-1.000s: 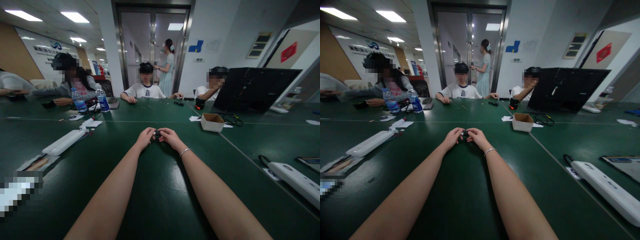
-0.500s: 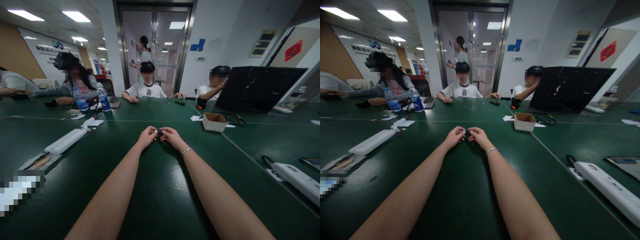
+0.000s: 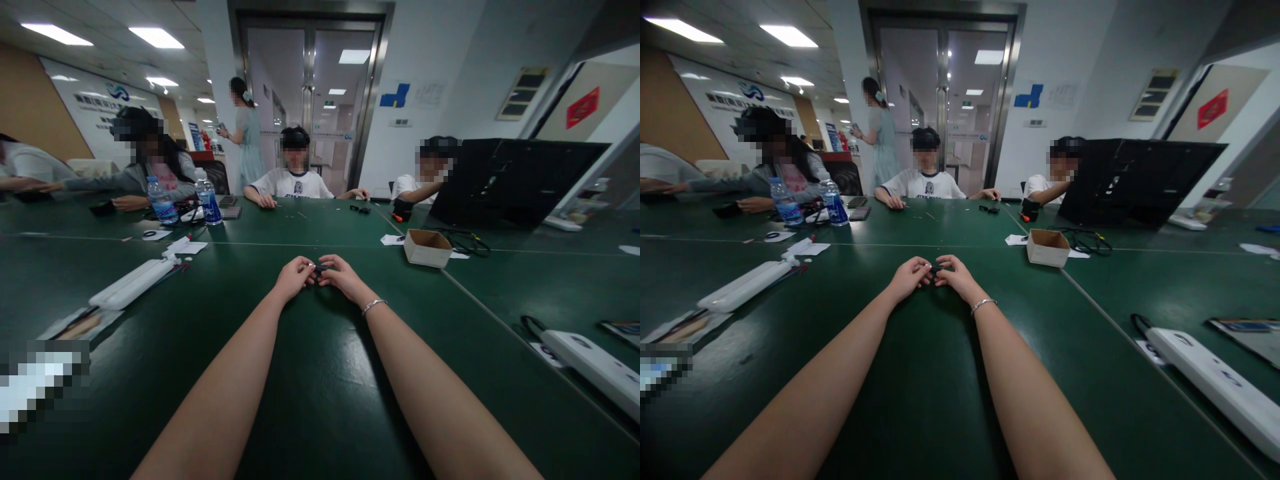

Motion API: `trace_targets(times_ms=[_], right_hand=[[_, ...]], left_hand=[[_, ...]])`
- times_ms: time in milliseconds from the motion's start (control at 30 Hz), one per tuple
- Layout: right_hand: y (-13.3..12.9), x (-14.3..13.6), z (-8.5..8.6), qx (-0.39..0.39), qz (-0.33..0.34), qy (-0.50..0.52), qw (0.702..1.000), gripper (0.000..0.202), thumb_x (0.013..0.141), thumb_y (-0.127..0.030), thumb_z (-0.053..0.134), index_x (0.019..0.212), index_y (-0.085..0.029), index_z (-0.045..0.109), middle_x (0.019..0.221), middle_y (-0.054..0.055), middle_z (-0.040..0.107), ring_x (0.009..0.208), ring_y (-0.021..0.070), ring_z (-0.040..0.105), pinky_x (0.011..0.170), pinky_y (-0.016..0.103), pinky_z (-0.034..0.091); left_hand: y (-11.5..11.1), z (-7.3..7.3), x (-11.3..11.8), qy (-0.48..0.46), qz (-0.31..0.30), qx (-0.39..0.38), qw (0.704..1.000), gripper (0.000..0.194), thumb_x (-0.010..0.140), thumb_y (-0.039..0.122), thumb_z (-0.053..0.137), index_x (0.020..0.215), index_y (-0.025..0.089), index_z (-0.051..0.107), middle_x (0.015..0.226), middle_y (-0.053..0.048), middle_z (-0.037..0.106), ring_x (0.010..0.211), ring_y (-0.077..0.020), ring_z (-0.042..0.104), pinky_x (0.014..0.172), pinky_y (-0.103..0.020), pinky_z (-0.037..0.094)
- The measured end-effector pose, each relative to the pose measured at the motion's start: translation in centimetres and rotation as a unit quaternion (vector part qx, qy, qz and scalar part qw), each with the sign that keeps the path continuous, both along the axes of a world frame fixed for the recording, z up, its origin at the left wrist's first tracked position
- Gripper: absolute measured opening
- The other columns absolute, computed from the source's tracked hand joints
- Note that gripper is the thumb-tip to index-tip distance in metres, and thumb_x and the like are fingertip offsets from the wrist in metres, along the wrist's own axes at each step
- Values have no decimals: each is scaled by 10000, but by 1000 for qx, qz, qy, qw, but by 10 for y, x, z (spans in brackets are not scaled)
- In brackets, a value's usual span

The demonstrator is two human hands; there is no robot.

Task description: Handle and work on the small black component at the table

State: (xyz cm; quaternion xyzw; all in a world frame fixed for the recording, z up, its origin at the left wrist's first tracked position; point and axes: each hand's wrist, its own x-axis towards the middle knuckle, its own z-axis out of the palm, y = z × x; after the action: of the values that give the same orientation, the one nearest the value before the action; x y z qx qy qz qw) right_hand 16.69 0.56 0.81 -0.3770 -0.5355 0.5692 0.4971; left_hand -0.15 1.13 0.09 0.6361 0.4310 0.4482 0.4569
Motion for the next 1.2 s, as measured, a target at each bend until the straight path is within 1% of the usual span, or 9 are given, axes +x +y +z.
trace_targets(times_ms=[100, 300, 433, 600, 767, 867, 933, 1067, 1200], right_hand=[[1, 2, -2, -24, 8, -3, 1000, 221, 818, -107, 631, 1019, -170, 565, 818, 18, 616, 641, 122, 672, 620, 228, 595], [1, 5, -3, 1, 20, 12, 1000, 430, 713, -46, 712, 1080, -215, 566, 1001, 20, 594, 737, 112, 678, 735, 250, 599], [0, 3, 0, -36, 29, -4, 999, 251, 849, -157, 641, 1080, -183, 548, 825, 21, 608, 625, 124, 666, 634, 251, 600], [-3, 2, 2, 2, 16, -3, 1000, 449, 724, -8, 687, 1101, -208, 549, 956, 1, 585, 657, 101, 679, 655, 221, 599], [-3, 1, 6, -56, 35, -28, 997, 164, 911, -145, 563, 1072, -164, 545, 774, 29, 613, 574, 129, 659, 565, 240, 587], [-3, 0, 7, -31, 32, -34, 998, 303, 820, -36, 635, 1078, -174, 555, 849, 21, 615, 588, 103, 660, 571, 196, 577], [-3, 0, 7, -32, 28, -29, 999, 335, 810, -41, 659, 1091, -182, 544, 869, 19, 618, 600, 99, 664, 599, 196, 584], [-3, -1, 8, -63, 34, -38, 997, 103, 951, -176, 529, 1054, -165, 533, 744, 20, 615, 535, 111, 636, 507, 204, 564], [-3, -1, 7, -37, 33, -26, 998, 309, 846, -46, 635, 1097, -189, 526, 817, -3, 607, 581, 94, 652, 553, 186, 571]], left_hand=[[0, 0, 1, -5, 7, -4, 1000, 146, 875, 289, 557, 940, 159, 552, 753, -24, 662, 579, -97, 617, 474, -156, 405], [-3, 2, 1, -4, 10, -5, 1000, 97, 883, 242, 540, 942, 166, 542, 752, -19, 663, 574, -98, 624, 461, -152, 405], [-1, 1, 1, -6, 17, -9, 1000, 100, 894, 259, 537, 937, 169, 543, 770, -21, 668, 571, -94, 622, 464, -152, 406], [3, -2, 1, -2, 16, -5, 1000, 101, 903, 251, 526, 955, 166, 544, 771, -23, 666, 556, -88, 617, 459, -149, 401], [3, -1, 1, -4, 19, -6, 1000, 98, 914, 241, 505, 969, 166, 536, 782, -22, 661, 563, -87, 622, 455, -142, 402], [1, 0, 1, -4, 18, -4, 1000, 91, 913, 234, 503, 963, 165, 534, 785, -25, 659, 568, -90, 626, 458, -144, 408], [1, 1, 1, -2, 18, -1, 1000, 89, 910, 237, 508, 957, 166, 537, 786, -24, 657, 577, -94, 630, 460, -148, 413], [-1, 3, 1, -5, 18, -9, 1000, 82, 908, 237, 507, 944, 167, 531, 773, -17, 650, 571, -95, 629, 455, -147, 408], [-2, 5, 2, -9, 28, -16, 999, 61, 901, 215, 512, 934, 165, 528, 752, -11, 643, 553, -90, 620, 446, -142, 394]])
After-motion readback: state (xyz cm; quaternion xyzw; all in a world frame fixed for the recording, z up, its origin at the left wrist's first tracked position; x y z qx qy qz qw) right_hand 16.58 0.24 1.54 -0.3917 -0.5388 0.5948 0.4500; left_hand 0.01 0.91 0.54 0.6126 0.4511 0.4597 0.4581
